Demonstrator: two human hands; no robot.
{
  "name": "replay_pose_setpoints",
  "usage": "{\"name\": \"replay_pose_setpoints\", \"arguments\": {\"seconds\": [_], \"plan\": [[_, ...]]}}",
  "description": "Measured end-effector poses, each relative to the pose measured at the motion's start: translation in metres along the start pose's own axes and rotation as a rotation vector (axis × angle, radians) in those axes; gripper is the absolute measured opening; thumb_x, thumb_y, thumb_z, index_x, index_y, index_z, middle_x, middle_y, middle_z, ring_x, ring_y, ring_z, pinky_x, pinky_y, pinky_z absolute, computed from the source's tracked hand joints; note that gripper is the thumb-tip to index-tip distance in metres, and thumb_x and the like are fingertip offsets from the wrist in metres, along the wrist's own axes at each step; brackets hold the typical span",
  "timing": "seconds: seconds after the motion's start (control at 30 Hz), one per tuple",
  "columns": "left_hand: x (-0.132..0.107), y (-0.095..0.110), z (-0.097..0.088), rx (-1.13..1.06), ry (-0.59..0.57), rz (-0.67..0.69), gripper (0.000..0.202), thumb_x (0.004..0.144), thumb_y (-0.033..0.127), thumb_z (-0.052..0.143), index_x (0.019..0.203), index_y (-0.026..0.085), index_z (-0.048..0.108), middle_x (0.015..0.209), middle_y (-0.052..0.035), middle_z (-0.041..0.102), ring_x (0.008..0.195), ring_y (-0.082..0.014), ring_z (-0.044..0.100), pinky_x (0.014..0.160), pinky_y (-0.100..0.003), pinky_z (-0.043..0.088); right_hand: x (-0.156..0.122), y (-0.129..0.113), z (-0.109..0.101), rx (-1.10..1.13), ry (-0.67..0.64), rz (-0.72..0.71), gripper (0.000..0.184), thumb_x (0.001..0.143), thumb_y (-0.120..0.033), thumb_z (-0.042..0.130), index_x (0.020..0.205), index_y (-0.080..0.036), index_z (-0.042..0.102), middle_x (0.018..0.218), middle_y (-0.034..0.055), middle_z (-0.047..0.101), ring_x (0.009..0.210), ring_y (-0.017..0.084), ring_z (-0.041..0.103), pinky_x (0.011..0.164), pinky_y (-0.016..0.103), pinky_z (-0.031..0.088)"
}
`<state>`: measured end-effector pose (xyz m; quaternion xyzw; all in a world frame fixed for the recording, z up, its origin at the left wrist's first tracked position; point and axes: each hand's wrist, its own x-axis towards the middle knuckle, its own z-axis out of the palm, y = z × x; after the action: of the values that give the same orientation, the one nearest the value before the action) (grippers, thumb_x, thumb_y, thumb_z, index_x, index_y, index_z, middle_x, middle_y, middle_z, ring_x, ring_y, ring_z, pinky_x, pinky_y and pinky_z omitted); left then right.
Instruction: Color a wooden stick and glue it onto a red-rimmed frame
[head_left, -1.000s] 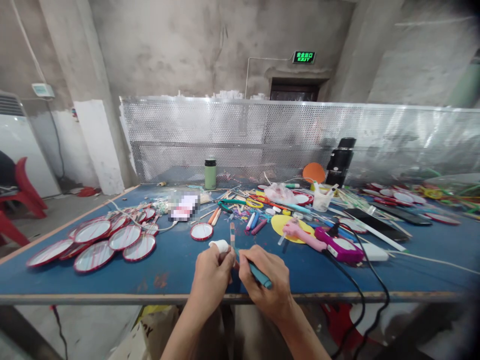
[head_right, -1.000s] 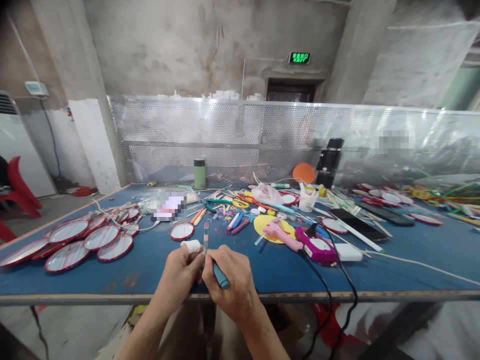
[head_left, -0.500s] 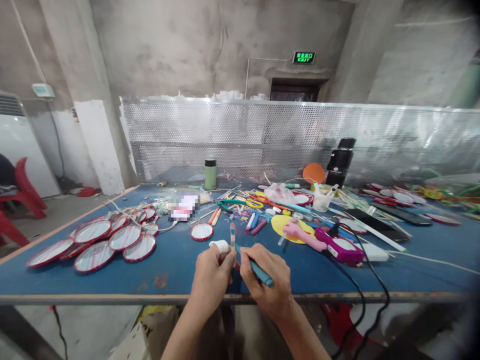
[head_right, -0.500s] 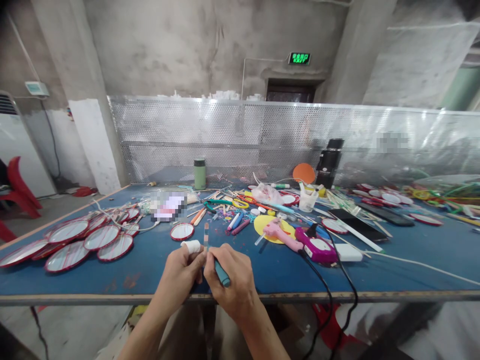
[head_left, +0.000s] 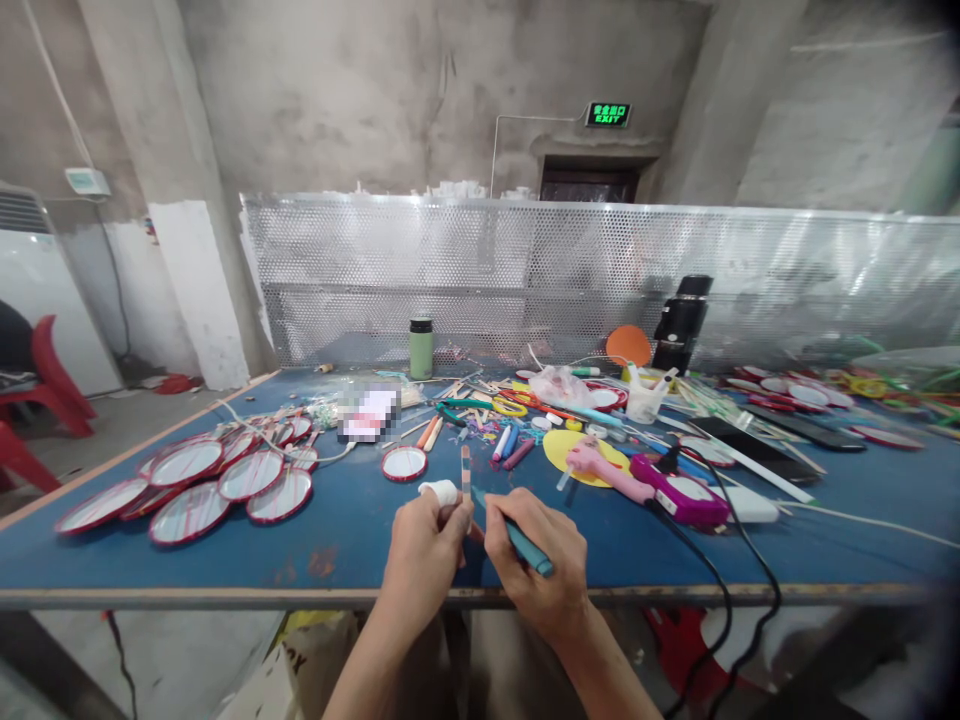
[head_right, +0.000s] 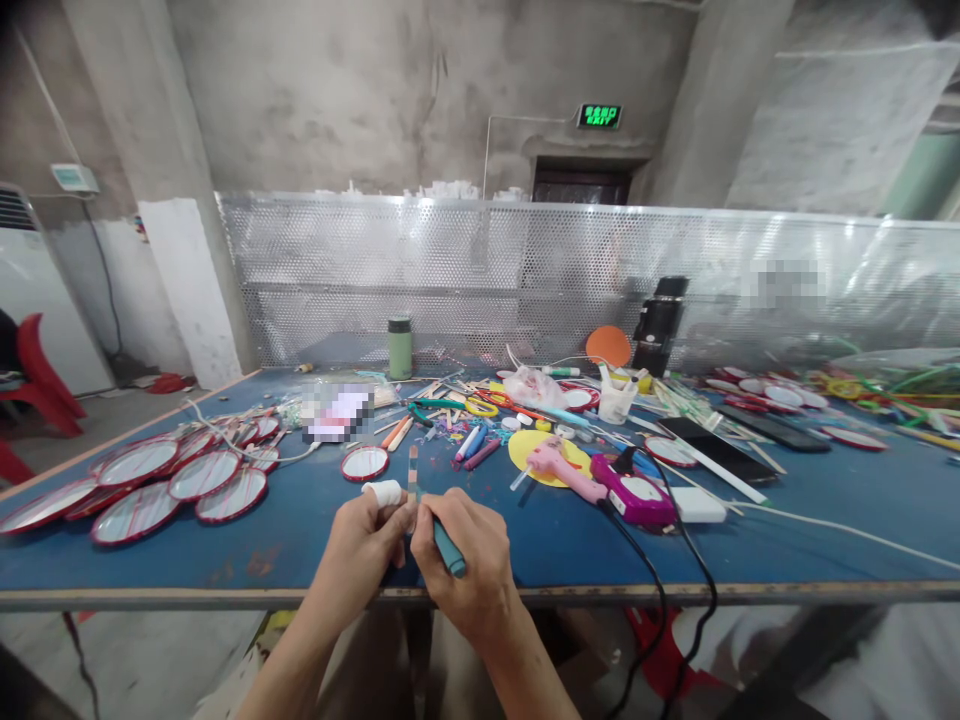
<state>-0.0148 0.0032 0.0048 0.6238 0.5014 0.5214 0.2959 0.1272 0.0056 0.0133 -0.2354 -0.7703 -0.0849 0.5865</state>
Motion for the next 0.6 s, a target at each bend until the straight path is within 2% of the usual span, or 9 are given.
{"name": "replay_pose_setpoints", "arguments": {"seconds": [0.17, 0.6], "plan": [[-0.001, -0.0006, -0.0004, -0.028, -0.004, -0.009, 0.028, 0.089, 0.04, 0.052, 0.067, 0.022, 0.048, 0.051, 0.0049, 0.055, 0.042, -0.0119, 0.051, 0.048, -0.022, 0.036, -0.0012, -0.0012, -0.0019, 0.016, -0.023, 0.006, 0.012, 0.093, -0.008, 0.056, 0.092, -0.019, 0.061, 0.071, 0.0006, 0.063, 0.062, 0.013, 0.059, 0.062, 0.026, 0.046], [-0.0013, 0.0019, -0.0001, -0.015, 0.011, 0.012, 0.026, 0.087, 0.035, 0.052, 0.065, 0.023, 0.047, 0.047, 0.0062, 0.051, 0.042, -0.0119, 0.05, 0.047, -0.022, 0.034, -0.0001, 0.0, -0.0022, 0.061, -0.062, 0.008, 0.011, 0.094, -0.01, 0.056, 0.094, -0.019, 0.061, 0.073, 0.0006, 0.063, 0.063, 0.013, 0.059, 0.063, 0.025, 0.047]]}}
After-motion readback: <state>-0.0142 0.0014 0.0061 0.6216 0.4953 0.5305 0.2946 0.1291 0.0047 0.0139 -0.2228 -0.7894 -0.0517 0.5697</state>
